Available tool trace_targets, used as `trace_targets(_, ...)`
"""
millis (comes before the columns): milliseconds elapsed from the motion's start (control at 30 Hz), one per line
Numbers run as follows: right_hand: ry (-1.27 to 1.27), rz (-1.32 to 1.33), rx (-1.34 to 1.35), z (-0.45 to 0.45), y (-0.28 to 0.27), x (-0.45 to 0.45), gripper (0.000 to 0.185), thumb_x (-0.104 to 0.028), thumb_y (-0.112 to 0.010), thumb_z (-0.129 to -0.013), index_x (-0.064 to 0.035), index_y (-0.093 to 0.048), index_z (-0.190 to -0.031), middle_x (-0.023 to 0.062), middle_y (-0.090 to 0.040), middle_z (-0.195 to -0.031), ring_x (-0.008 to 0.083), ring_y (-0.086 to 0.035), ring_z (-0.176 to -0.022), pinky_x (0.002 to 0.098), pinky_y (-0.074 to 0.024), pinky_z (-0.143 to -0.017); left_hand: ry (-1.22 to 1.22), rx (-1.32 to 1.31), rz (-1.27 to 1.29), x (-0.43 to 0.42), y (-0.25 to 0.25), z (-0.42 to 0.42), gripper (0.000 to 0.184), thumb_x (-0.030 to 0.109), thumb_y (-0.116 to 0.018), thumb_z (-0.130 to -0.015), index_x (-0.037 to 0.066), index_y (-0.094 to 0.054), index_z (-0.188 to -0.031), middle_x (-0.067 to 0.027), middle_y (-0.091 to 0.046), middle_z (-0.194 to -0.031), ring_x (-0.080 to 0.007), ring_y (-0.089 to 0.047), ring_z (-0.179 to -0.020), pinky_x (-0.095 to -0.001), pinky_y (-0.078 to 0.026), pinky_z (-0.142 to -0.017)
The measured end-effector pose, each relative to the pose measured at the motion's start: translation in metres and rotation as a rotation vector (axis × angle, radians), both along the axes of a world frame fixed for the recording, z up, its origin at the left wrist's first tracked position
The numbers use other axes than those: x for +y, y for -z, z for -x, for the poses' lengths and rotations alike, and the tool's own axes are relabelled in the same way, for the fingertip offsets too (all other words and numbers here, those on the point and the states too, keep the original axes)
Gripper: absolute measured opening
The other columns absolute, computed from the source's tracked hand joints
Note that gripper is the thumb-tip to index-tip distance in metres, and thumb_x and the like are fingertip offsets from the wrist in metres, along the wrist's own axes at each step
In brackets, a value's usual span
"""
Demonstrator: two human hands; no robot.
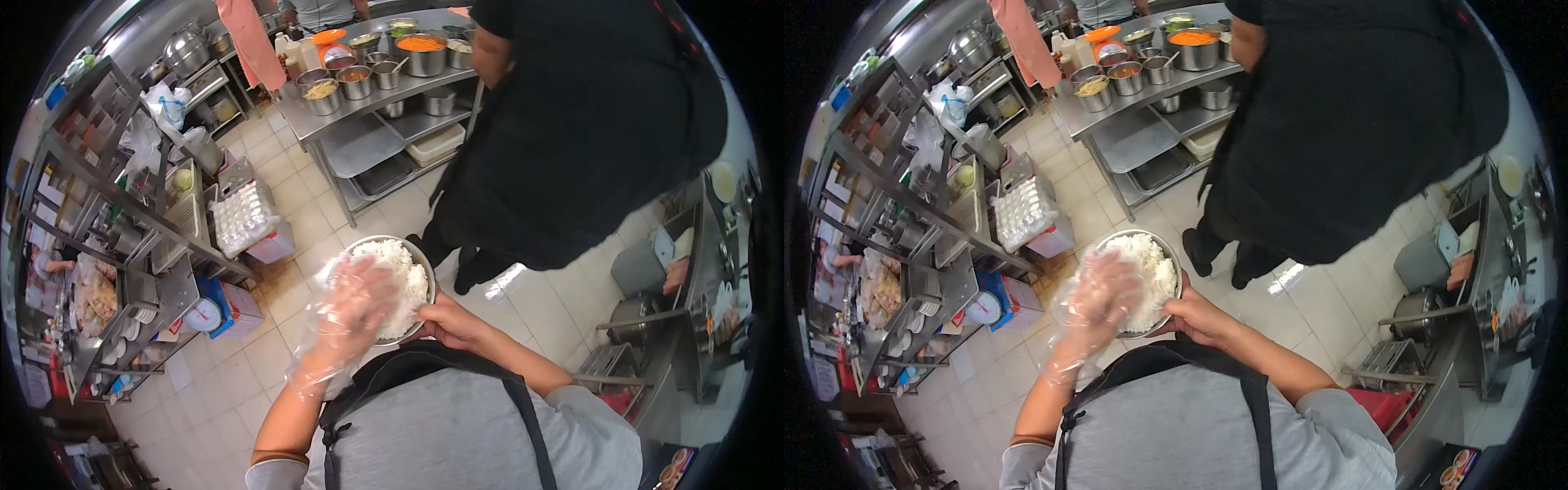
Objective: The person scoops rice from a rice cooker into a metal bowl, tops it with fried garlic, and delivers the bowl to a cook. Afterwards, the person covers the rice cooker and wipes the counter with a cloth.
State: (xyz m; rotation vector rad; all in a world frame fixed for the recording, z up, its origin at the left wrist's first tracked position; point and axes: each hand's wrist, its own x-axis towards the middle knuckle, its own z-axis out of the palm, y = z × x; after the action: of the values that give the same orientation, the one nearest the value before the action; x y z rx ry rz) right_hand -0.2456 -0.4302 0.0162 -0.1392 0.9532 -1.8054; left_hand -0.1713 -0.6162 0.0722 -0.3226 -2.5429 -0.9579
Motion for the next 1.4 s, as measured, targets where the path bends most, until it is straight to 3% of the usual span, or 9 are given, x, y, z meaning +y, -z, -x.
trace_targets(100, 0.029, -0.024, 0.008, 0.035, -0.004, -0.02, 0.08, 0.002, -0.05, -0.083, -0.0152, -0.004, -0.146, 0.0152, -0.038, -0.137, 0.0294, -0.053, -0.118, 0.0469, -0.0565, -0.085, -0.126, -0.029, -0.103, -0.036, -0.009, 0.032, 0.028, 0.003, -0.061, -0.082, 0.007, -0.066, -0.109, -0.0107, -0.06, -0.124, -0.0318, -0.045, -0.129, -0.0497, -0.023, -0.113)
trace_targets(200, 0.049, -0.054, 0.037, 0.065, 0.0, -0.044, 0.079, 0.001, -0.051, -0.084, -0.0142, -0.006, -0.146, 0.0148, -0.04, -0.137, 0.0277, -0.054, -0.116, 0.0438, -0.0571, -0.082, -0.152, -0.049, 0.134, -0.05, -0.011, 0.069, 0.041, 0.009, -0.06, -0.085, 0.01, -0.058, -0.126, -0.013, -0.051, -0.137, -0.0333, -0.037, -0.135, -0.0499, -0.021, -0.114)
trace_targets(233, 0.045, -0.079, 0.04, 0.075, -0.001, -0.054, 0.078, 0.001, -0.051, -0.084, -0.0144, -0.006, -0.146, 0.0147, -0.041, -0.137, 0.0272, -0.054, -0.116, 0.0433, -0.0571, -0.081, -0.092, -0.134, 0.299, -0.053, -0.015, 0.08, 0.051, 0.02, -0.059, -0.087, 0.016, -0.048, -0.137, -0.011, -0.035, -0.149, -0.0338, -0.025, -0.141, -0.0551, -0.014, -0.114)
trace_targets(433, -0.051, -0.097, 0.081, 0.13, 0.016, -0.113, 0.061, -0.006, -0.053, -0.089, -0.0073, -0.023, -0.143, 0.0121, -0.047, -0.131, 0.0248, -0.056, -0.114, 0.04, -0.0543, -0.086, -0.06, -0.18, 0.491, -0.098, 0.032, 0.149, 0.057, 0.035, -0.054, -0.09, 0.028, -0.038, -0.144, -0.0063, -0.022, -0.155, -0.0342, -0.011, -0.144, -0.064, 0.0, -0.111)
trace_targets(600, -0.172, -0.148, 0.162, 0.172, 0.033, -0.173, 0.074, -0.002, -0.048, -0.087, -0.0162, -0.004, -0.144, 0.0155, -0.038, -0.136, 0.0279, -0.053, -0.116, 0.0419, -0.0523, -0.091, 0.047, -0.089, 0.534, -0.157, 0.035, 0.174, 0.057, 0.035, -0.054, -0.086, 0.023, -0.042, -0.14, -0.0062, -0.033, -0.15, -0.0317, -0.025, -0.14, -0.0594, -0.015, -0.112)
trace_targets(800, -0.283, -0.128, 0.09, 0.212, 0.024, -0.289, 0.068, -0.001, -0.048, -0.085, -0.0086, -0.016, -0.144, 0.0168, -0.042, -0.134, 0.0306, -0.054, -0.115, 0.0462, -0.0524, -0.089, -0.065, -0.17, 0.527, -0.264, 0.024, 0.186, 0.05, 0.033, -0.052, -0.089, 0.018, -0.047, -0.136, -0.0078, -0.039, -0.145, -0.0288, -0.031, -0.138, -0.0536, -0.018, -0.113)
trace_targets(1033, -0.338, -0.133, 0.327, 0.251, 0.034, -0.459, 0.082, 0.001, -0.052, -0.076, -0.0069, -0.01, -0.146, 0.0122, -0.039, -0.136, 0.0239, -0.043, -0.123, 0.0357, -0.0382, -0.101, -0.32, 0.002, 0.29, -0.439, 0.038, 0.202, 0.052, 0.036, -0.059, -0.087, 0.022, -0.05, -0.136, -0.013, -0.033, -0.149, -0.0433, -0.03, -0.135, -0.0551, -0.022, -0.111)
trace_targets(1300, -0.379, -0.133, 0.126, 0.279, 0.015, -0.594, 0.075, 0.001, -0.051, -0.079, -0.0103, -0.013, -0.143, 0.0157, -0.038, -0.138, 0.0248, -0.052, -0.115, 0.042, -0.0525, -0.085, -0.387, -0.075, 0.292, -0.58, 0.031, 0.231, 0.042, 0.03, -0.055, -0.091, 0.02, -0.055, -0.132, -0.0131, -0.038, -0.146, -0.0399, -0.031, -0.135, -0.0531, -0.026, -0.11)
trace_targets(1400, -0.421, -0.106, 0.128, 0.294, 0.011, -0.644, 0.076, 0.0, -0.051, -0.08, -0.0128, -0.01, -0.144, 0.0176, -0.038, -0.139, 0.0286, -0.051, -0.118, 0.0466, -0.052, -0.088, -0.555, 0.161, 0.056, -0.666, 0.007, 0.231, 0.031, 0.033, -0.056, -0.087, 0.016, -0.068, -0.109, -0.0128, -0.061, -0.122, -0.0329, -0.052, -0.118, -0.0483, -0.04, -0.098)
